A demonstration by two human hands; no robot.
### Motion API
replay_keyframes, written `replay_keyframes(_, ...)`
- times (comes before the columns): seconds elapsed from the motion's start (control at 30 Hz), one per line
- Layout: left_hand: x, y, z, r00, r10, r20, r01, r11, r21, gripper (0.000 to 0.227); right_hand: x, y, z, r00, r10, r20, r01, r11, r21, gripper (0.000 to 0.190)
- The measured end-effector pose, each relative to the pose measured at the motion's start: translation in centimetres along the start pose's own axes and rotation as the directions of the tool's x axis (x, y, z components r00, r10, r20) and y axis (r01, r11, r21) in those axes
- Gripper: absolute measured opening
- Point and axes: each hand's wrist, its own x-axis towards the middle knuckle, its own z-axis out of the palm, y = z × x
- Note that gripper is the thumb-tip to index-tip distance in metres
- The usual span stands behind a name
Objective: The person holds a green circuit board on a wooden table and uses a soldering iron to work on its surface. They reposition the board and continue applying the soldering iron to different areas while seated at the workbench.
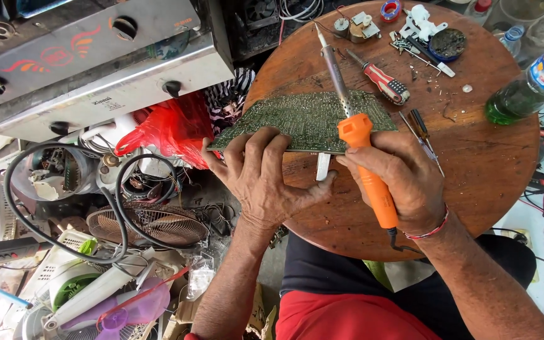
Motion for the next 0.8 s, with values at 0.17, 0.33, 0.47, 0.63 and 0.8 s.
replay_keyframes(0.17, 0.4, -0.3, -0.3, 0.998, 0.06, -0.031, -0.061, 0.998, -0.035, 0.059, 0.5, -0.8, -0.2, 1.0, 0.018, -0.013, -0.018, 1.0, -0.021, 0.038)
replay_keyframes(0.33, -2.6, -1.6, 0.1, 0.996, 0.09, -0.025, -0.092, 0.995, -0.045, 0.065, -4.6, -2.9, -4.8, 0.997, 0.083, -0.008, -0.082, 0.993, 0.08, 0.039)
replay_keyframes(0.47, -5.9, -1.7, 0.7, 0.992, 0.106, -0.068, -0.11, 0.993, -0.05, 0.066, -8.0, -8.0, -9.4, 0.846, 0.515, 0.138, -0.525, 0.849, 0.054, 0.044)
replay_keyframes(0.63, -8.2, -0.7, 1.2, 0.986, 0.103, -0.132, -0.116, 0.989, -0.093, 0.053, -12.6, -8.3, -14.1, 0.492, 0.756, 0.431, -0.83, 0.558, -0.031, 0.051)
replay_keyframes(0.8, -8.8, -0.3, 1.3, 0.976, 0.105, -0.191, -0.125, 0.988, -0.095, 0.05, -13.2, -8.4, -14.3, 0.586, 0.67, 0.456, -0.751, 0.66, -0.004, 0.048)
